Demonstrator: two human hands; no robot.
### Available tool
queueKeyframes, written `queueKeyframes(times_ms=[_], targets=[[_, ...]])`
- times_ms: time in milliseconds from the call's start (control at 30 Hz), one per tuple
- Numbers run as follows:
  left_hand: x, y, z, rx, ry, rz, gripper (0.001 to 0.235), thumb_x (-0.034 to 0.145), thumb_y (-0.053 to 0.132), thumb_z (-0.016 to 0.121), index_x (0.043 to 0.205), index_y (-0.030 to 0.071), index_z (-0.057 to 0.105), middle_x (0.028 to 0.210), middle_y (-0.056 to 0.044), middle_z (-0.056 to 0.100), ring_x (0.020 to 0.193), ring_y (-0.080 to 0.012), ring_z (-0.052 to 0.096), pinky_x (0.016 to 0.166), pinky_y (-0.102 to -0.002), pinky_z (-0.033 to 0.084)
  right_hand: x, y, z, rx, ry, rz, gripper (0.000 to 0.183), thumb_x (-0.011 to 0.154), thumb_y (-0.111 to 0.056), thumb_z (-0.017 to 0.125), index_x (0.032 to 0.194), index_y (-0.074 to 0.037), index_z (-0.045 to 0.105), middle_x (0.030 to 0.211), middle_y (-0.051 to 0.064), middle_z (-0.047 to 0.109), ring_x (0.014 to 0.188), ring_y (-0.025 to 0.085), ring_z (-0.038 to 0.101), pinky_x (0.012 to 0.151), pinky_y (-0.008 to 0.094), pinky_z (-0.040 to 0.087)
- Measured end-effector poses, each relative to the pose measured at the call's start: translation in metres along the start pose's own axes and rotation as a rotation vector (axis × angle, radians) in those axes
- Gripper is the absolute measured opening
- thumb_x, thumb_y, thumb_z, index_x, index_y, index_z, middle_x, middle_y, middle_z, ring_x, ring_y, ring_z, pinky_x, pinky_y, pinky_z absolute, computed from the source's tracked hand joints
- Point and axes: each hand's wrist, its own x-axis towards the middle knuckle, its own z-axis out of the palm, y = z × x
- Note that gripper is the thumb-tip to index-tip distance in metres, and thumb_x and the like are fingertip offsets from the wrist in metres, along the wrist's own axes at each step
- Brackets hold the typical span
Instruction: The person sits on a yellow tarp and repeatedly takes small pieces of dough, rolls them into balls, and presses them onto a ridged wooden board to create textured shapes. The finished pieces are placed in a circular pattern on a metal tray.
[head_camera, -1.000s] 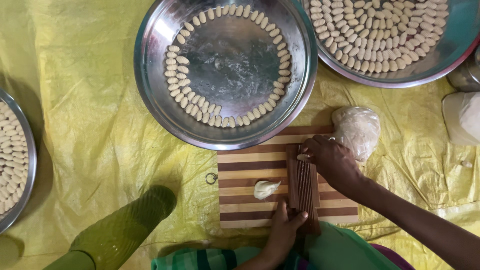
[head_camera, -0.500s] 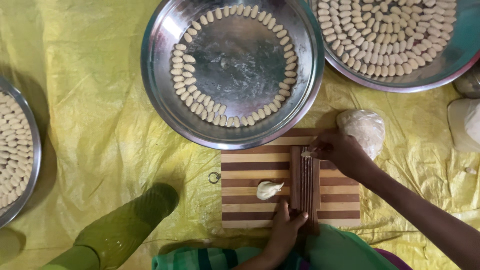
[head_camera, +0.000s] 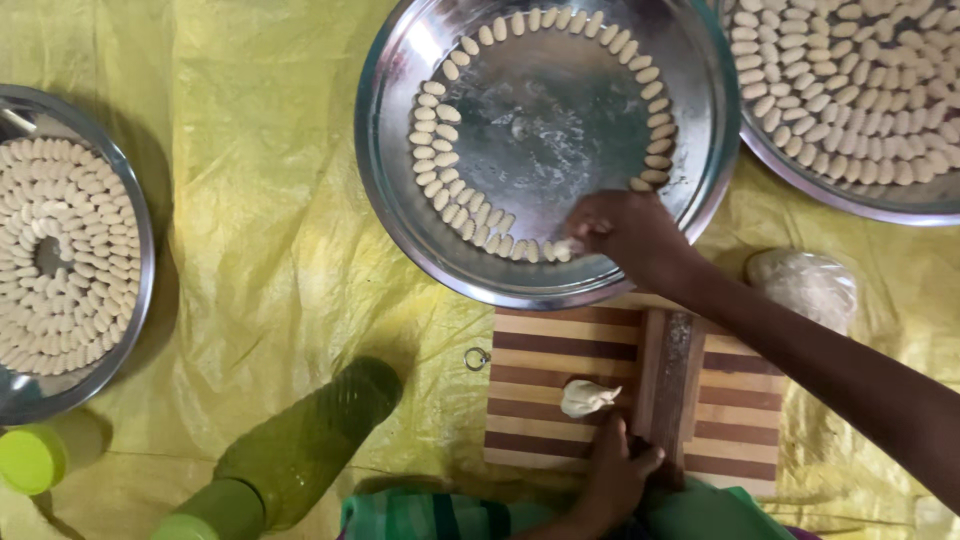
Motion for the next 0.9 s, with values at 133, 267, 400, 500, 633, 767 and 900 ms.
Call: queueKeyframes(times_ms=[133, 267, 400, 500, 633, 767, 900], targets=[[0.003, -0.008, 0.003, 0.029, -0.034, -0.070, 0.075, 0.090, 0.020, 0.074, 0.150, -0.001, 0.034, 0.147, -0.022, 0.045, 0.137, -0.0325, 0.046, 0.113, -0.044, 0.039, 0.040, -0.010, 0.027, -0.052, -0.008, -0.021, 0.006, 0.087, -0.010, 0.075, 0.093, -0.012, 0.076, 0.099, 0.004, 0.076, 0.086, 0.016, 0.075, 0.080, 0.034, 0.061], [0.003, -0.009, 0.007, -0.030, -0.048, -0.042, 0.078, 0.090, 0.020, 0.073, 0.152, -0.003, 0.031, 0.150, -0.023, 0.045, 0.143, -0.0332, 0.045, 0.117, -0.043, 0.037, 0.051, -0.007, 0.042, -0.068, 0.048, -0.077, 0.012, 0.083, -0.005, 0.077, 0.091, -0.012, 0.076, 0.097, 0.005, 0.075, 0.086, 0.018, 0.073, 0.078, 0.036, 0.057], [-0.002, 0.003, 0.001, -0.057, -0.094, -0.120, 0.080, 0.091, 0.021, 0.070, 0.153, -0.002, 0.027, 0.151, -0.024, 0.044, 0.143, -0.0329, 0.045, 0.116, -0.042, 0.038, 0.056, -0.002, 0.050, -0.085, 0.054, -0.102, 0.013, 0.080, -0.005, 0.080, 0.092, -0.010, 0.075, 0.095, 0.006, 0.074, 0.085, 0.020, 0.073, 0.077, 0.037, 0.056], [-0.007, 0.015, -0.002, -0.075, -0.104, -0.129, 0.081, 0.090, 0.021, 0.069, 0.154, -0.003, 0.026, 0.151, -0.026, 0.045, 0.142, -0.0341, 0.046, 0.116, -0.042, 0.038, 0.058, 0.004, 0.054, -0.068, 0.069, -0.148, 0.014, 0.080, -0.003, 0.080, 0.091, -0.008, 0.074, 0.094, 0.006, 0.074, 0.084, 0.020, 0.073, 0.076, 0.037, 0.057], [-0.008, 0.021, -0.005, -0.046, -0.131, -0.176, 0.081, 0.092, 0.022, 0.068, 0.155, -0.004, 0.024, 0.152, -0.028, 0.044, 0.143, -0.0355, 0.045, 0.116, -0.042, 0.037, 0.065, 0.012, 0.062, -0.102, 0.079, -0.168, 0.013, 0.084, -0.003, 0.079, 0.093, -0.007, 0.070, 0.097, 0.006, 0.072, 0.084, 0.018, 0.074, 0.076, 0.034, 0.060], [-0.006, 0.013, -0.003, -0.082, -0.127, -0.144, 0.084, 0.092, 0.022, 0.069, 0.156, -0.005, 0.022, 0.155, -0.027, 0.041, 0.147, -0.0338, 0.042, 0.119, -0.041, 0.035, 0.067, 0.013, 0.069, -0.172, 0.099, -0.185, 0.009, 0.086, -0.004, 0.078, 0.091, -0.007, 0.071, 0.102, 0.006, 0.071, 0.083, 0.017, 0.075, 0.075, 0.031, 0.063], [-0.006, 0.004, -0.001, -0.019, -0.112, -0.134, 0.085, 0.093, 0.024, 0.069, 0.157, -0.005, 0.021, 0.155, -0.028, 0.041, 0.146, -0.0351, 0.041, 0.119, -0.041, 0.035, 0.060, 0.010, 0.063, -0.262, 0.226, -0.357, 0.014, 0.079, 0.001, 0.078, 0.091, -0.007, 0.076, 0.099, 0.009, 0.072, 0.081, 0.024, 0.073, 0.072, 0.036, 0.060]])
